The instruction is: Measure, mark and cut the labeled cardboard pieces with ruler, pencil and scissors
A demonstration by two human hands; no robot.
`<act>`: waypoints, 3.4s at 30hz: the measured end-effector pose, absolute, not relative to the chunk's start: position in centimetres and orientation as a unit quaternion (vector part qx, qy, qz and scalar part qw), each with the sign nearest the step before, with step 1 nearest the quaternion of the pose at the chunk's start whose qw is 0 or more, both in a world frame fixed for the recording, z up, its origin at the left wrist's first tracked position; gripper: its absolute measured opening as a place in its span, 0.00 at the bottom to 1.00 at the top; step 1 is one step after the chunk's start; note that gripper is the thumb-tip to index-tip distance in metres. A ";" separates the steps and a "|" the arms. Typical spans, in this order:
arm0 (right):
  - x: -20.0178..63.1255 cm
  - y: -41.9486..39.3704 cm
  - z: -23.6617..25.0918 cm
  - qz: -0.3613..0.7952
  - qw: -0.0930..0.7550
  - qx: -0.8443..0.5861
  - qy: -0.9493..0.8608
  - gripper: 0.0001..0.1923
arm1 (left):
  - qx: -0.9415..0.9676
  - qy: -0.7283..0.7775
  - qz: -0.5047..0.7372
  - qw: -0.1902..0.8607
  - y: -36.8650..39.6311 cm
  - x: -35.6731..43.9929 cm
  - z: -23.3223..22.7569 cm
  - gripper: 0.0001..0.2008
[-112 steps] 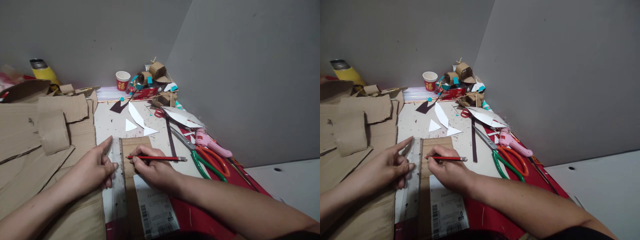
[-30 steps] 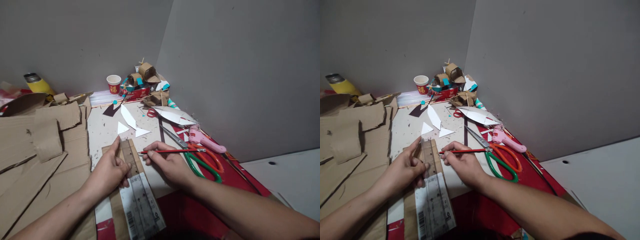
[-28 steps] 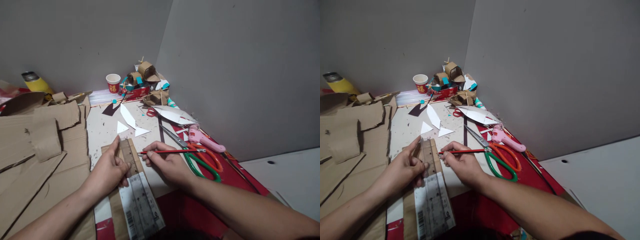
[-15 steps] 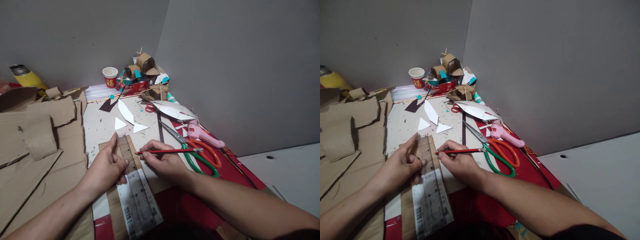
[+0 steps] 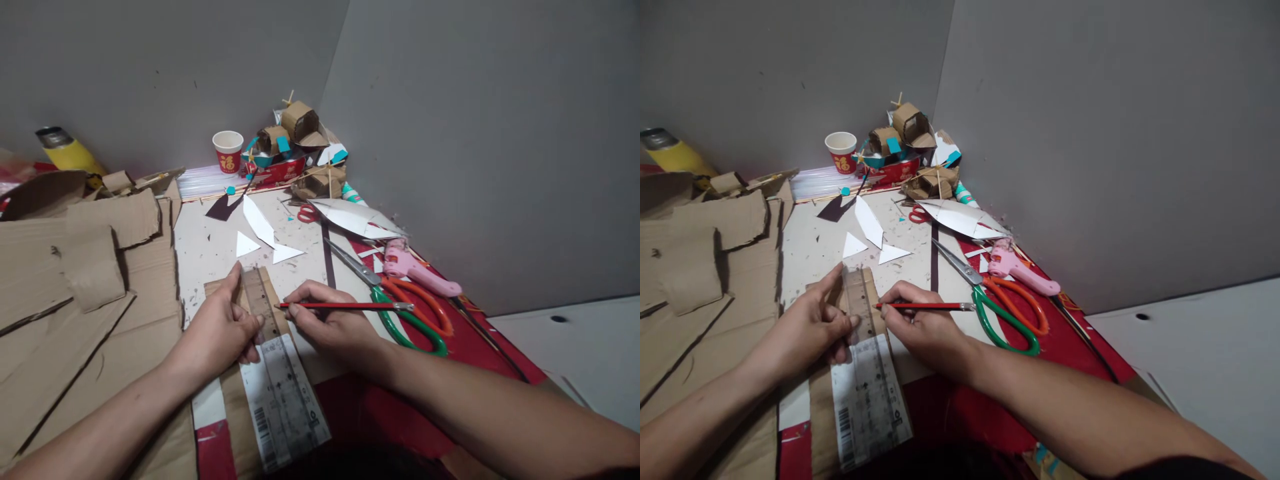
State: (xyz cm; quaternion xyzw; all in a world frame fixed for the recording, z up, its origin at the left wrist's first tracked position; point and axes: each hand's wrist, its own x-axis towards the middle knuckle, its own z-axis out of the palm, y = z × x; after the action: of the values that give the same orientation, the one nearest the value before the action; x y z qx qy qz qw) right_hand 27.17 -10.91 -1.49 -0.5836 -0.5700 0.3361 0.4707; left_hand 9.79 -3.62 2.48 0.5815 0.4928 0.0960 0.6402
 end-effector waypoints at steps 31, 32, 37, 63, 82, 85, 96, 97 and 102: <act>27.4 -10.7 -1.4 0.365 0.461 -0.586 -0.558 0.04 | 0.586 0.481 0.087 0.646 -3.3 9.6 1.6 0.48; 27.3 -10.6 -1.5 0.367 0.461 -0.585 -0.558 0.05 | 0.587 0.481 0.089 0.645 -3.3 9.6 1.6 0.48; 27.2 -10.4 -1.5 0.360 0.455 -0.589 -0.563 0.05 | 0.597 0.475 0.094 0.639 -3.3 9.6 1.8 0.48; 27.0 -10.4 -1.6 0.307 0.443 -0.599 -0.593 0.05 | 0.594 0.469 0.097 0.646 -3.4 9.7 1.8 0.47; 26.9 -10.6 -1.1 0.334 0.475 -0.606 -0.544 0.04 | 0.591 0.446 0.112 0.662 -3.4 9.1 1.3 0.49; 27.0 -11.1 -0.7 0.368 0.519 -0.596 -0.489 0.08 | 0.561 0.433 0.160 0.688 -3.2 8.5 1.8 0.50; 26.7 -12.8 0.6 0.327 0.386 -0.549 -0.665 0.19 | 0.594 0.458 0.404 0.524 -4.0 8.6 5.3 0.47; 26.7 -12.8 0.5 0.318 0.388 -0.556 -0.662 0.17 | 0.595 0.453 0.398 0.531 -4.2 8.6 5.2 0.47; 26.4 -13.4 0.7 0.242 0.393 -0.517 -0.721 0.25 | 0.604 0.440 0.389 0.538 -5.1 8.6 5.1 0.47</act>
State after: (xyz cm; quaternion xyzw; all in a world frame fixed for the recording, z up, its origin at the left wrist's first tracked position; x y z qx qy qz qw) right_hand 26.39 -13.40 0.74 -0.5167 -0.7211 0.2417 0.3931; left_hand 8.59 -5.12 5.07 0.6044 0.4397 0.3894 0.5382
